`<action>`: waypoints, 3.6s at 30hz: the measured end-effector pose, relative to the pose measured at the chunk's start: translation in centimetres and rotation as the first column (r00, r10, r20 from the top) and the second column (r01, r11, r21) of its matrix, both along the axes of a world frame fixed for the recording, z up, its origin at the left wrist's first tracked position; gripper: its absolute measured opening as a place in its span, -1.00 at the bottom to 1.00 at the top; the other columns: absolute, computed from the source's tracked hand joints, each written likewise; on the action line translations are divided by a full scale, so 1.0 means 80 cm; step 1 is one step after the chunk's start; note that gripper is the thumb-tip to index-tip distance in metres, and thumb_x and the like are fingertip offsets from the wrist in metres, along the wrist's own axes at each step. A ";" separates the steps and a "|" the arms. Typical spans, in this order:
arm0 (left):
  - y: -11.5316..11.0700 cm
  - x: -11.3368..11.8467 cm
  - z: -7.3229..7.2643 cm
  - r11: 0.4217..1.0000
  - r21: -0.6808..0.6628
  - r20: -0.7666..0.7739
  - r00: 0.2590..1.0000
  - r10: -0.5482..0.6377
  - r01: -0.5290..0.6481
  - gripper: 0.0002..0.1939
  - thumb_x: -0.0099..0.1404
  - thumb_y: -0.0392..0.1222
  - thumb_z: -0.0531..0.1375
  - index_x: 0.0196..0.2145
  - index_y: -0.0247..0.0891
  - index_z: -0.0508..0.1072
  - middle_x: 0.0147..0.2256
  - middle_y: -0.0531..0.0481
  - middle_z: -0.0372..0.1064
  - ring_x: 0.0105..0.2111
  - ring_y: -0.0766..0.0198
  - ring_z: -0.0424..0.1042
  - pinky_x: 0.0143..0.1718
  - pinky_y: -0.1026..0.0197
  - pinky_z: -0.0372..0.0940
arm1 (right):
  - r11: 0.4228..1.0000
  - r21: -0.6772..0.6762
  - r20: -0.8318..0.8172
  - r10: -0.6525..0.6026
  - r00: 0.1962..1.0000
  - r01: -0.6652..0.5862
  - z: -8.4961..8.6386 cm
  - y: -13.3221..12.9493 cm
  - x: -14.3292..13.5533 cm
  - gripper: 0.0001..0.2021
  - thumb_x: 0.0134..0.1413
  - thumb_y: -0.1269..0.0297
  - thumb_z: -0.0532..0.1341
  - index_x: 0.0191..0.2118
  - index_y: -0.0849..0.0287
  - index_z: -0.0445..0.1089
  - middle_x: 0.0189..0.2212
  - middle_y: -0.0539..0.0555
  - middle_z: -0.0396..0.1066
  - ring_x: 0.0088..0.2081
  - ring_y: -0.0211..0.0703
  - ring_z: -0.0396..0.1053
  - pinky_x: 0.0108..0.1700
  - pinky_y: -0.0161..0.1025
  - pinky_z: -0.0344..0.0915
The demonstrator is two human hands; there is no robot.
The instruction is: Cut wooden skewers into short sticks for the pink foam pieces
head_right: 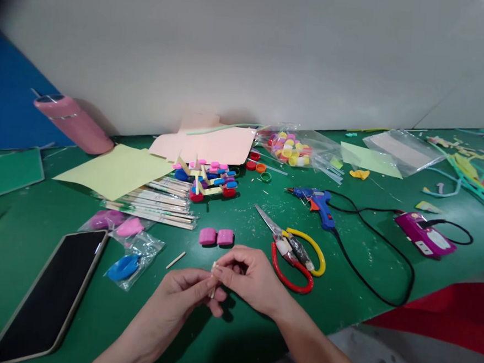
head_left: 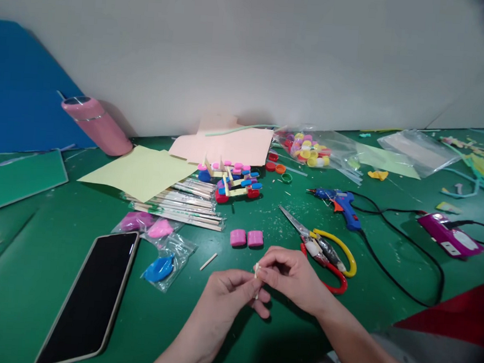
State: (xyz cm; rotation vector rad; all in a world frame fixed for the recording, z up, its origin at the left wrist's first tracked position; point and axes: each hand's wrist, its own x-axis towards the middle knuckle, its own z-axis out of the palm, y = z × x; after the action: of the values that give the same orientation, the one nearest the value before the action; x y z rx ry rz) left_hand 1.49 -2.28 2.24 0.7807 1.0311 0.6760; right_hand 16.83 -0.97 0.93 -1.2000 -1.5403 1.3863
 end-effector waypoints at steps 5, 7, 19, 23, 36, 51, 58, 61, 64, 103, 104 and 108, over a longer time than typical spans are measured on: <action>0.001 0.001 0.002 0.985 0.164 -0.146 0.989 -0.028 0.052 -0.80 0.12 -0.20 0.15 -0.55 -0.35 0.49 -0.58 -0.02 0.42 -0.53 0.28 0.35 -0.41 0.27 0.21 | 0.999 -0.024 -0.067 -0.034 0.997 0.032 0.001 -0.007 -0.008 -0.86 0.00 0.26 0.17 -0.47 0.22 0.34 -0.51 -0.05 0.23 -0.60 -0.40 0.28 -0.58 -0.42 0.17; 0.001 0.002 0.001 0.982 0.185 -0.177 0.984 -0.011 0.044 -0.82 0.10 -0.22 0.17 -0.56 -0.34 0.50 -0.57 -0.01 0.42 -0.49 0.27 0.34 -0.40 0.30 0.20 | 0.999 -0.010 -0.081 -0.031 0.996 0.030 -0.001 -0.009 -0.010 -0.85 0.02 0.26 0.16 -0.46 0.22 0.34 -0.49 -0.05 0.22 -0.61 -0.40 0.29 -0.57 -0.41 0.21; 0.000 0.004 0.008 0.983 0.177 -0.151 0.988 -0.028 0.055 -0.79 0.09 -0.19 0.18 -0.61 -0.33 0.49 -0.61 -0.02 0.41 -0.52 0.27 0.32 -0.43 0.30 0.19 | 0.998 -0.040 -0.143 -0.052 0.988 0.047 0.004 -0.014 -0.012 -0.82 0.05 0.22 0.14 -0.45 0.22 0.30 -0.49 -0.05 0.22 -0.63 -0.38 0.33 -0.61 -0.42 0.21; -0.003 0.006 0.007 0.993 0.112 -0.083 0.995 0.053 -0.044 -0.84 0.06 -0.22 0.21 -0.58 -0.33 0.50 -0.60 0.00 0.41 -0.51 0.29 0.32 -0.41 0.31 0.19 | 0.999 -0.011 -0.093 -0.043 0.995 0.042 0.003 -0.013 -0.014 -0.81 0.06 0.22 0.12 -0.47 0.22 0.30 -0.53 -0.07 0.22 -0.64 -0.40 0.31 -0.61 -0.43 0.20; 0.014 0.001 -0.006 0.946 -0.283 0.149 0.967 0.208 -0.160 -0.87 0.02 -0.24 0.26 -0.48 -0.39 0.46 -0.54 -0.07 0.48 -0.55 0.31 0.43 -0.38 0.23 0.28 | 0.920 0.263 0.405 -0.379 0.832 0.291 -0.004 -0.006 0.075 -0.80 0.05 0.30 0.07 -0.16 0.15 0.26 -0.35 0.08 0.32 -0.34 -0.16 0.32 -0.30 -0.24 0.29; 0.020 -0.004 -0.006 0.960 -0.228 0.216 0.953 0.211 -0.161 -0.87 0.04 -0.24 0.26 -0.45 -0.38 0.46 -0.52 -0.05 0.47 -0.56 0.34 0.42 -0.43 0.28 0.28 | 0.961 0.132 0.779 -0.252 0.574 0.243 -0.016 -0.015 0.133 -0.60 -0.21 0.39 0.11 -0.12 0.17 0.14 -0.19 0.16 0.30 -0.21 0.01 0.32 -0.17 -0.09 0.25; 0.020 -0.009 -0.010 0.980 -0.159 0.313 0.935 0.166 -0.120 -0.92 0.09 -0.29 0.22 -0.45 -0.38 0.47 -0.56 -0.05 0.45 -0.58 0.33 0.40 -0.46 0.27 0.26 | 0.990 0.080 0.466 -0.142 0.873 0.118 0.010 -0.028 0.099 -0.60 -0.09 0.38 0.12 -0.07 0.08 0.04 -0.18 0.09 0.29 -0.22 -0.13 0.34 -0.17 -0.25 0.29; 0.020 -0.014 -0.010 0.987 -0.113 0.335 0.931 0.143 -0.111 -0.91 0.11 -0.30 0.20 -0.45 -0.39 0.48 -0.56 -0.06 0.45 -0.58 0.32 0.39 -0.46 0.25 0.25 | 0.997 0.058 0.500 -0.070 0.863 0.047 0.023 -0.029 0.079 -0.51 -0.18 0.28 0.25 -0.08 0.06 0.06 -0.17 0.11 0.26 -0.26 -0.10 0.34 -0.25 -0.25 0.33; 0.019 -0.018 -0.010 0.991 -0.076 0.342 0.931 0.129 -0.109 -0.93 0.09 -0.31 0.21 -0.49 -0.38 0.48 -0.56 -0.06 0.46 -0.59 0.31 0.40 -0.47 0.25 0.25 | 0.994 0.094 0.593 -0.012 0.805 -0.054 0.032 -0.029 0.070 -0.36 -0.35 0.29 0.33 -0.05 0.05 0.07 -0.06 0.12 0.17 -0.14 -0.03 0.27 -0.15 -0.19 0.29; 0.017 -0.023 -0.009 0.861 0.483 -0.189 0.979 -0.071 0.155 -0.84 0.12 -0.36 0.10 -0.52 -0.32 0.48 -0.56 -0.01 0.36 -0.60 0.37 0.31 -0.59 0.36 0.23 | 0.980 -0.091 0.749 0.186 0.636 -0.179 0.043 -0.033 0.067 -0.76 -0.19 0.26 0.20 -0.33 0.12 0.18 -0.39 0.00 0.30 -0.41 -0.18 0.23 -0.43 -0.31 0.08; 0.017 -0.023 -0.010 0.856 0.490 -0.203 0.977 -0.069 0.162 -0.83 0.12 -0.36 0.10 -0.51 -0.32 0.48 -0.56 0.00 0.36 -0.60 0.37 0.31 -0.59 0.37 0.23 | 0.980 -0.100 0.751 0.188 0.633 -0.172 0.040 -0.033 0.066 -0.78 -0.18 0.27 0.19 -0.33 0.12 0.17 -0.40 0.00 0.31 -0.43 -0.19 0.23 -0.44 -0.31 0.07; 0.015 -0.024 -0.012 0.851 0.496 -0.250 0.967 -0.050 0.172 -0.83 0.14 -0.33 0.09 -0.51 -0.32 0.46 -0.54 -0.01 0.36 -0.61 0.37 0.29 -0.59 0.36 0.23 | 0.976 -0.150 0.740 0.217 0.637 -0.157 0.031 -0.036 0.062 -0.79 -0.17 0.28 0.17 -0.33 0.12 0.16 -0.46 -0.01 0.33 -0.50 -0.21 0.22 -0.51 -0.33 0.00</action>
State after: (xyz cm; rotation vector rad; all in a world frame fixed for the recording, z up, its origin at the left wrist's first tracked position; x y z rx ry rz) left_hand -0.40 -1.09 1.30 1.4069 1.0095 0.7860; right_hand 21.81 -3.82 3.41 -1.8597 -2.2514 1.1039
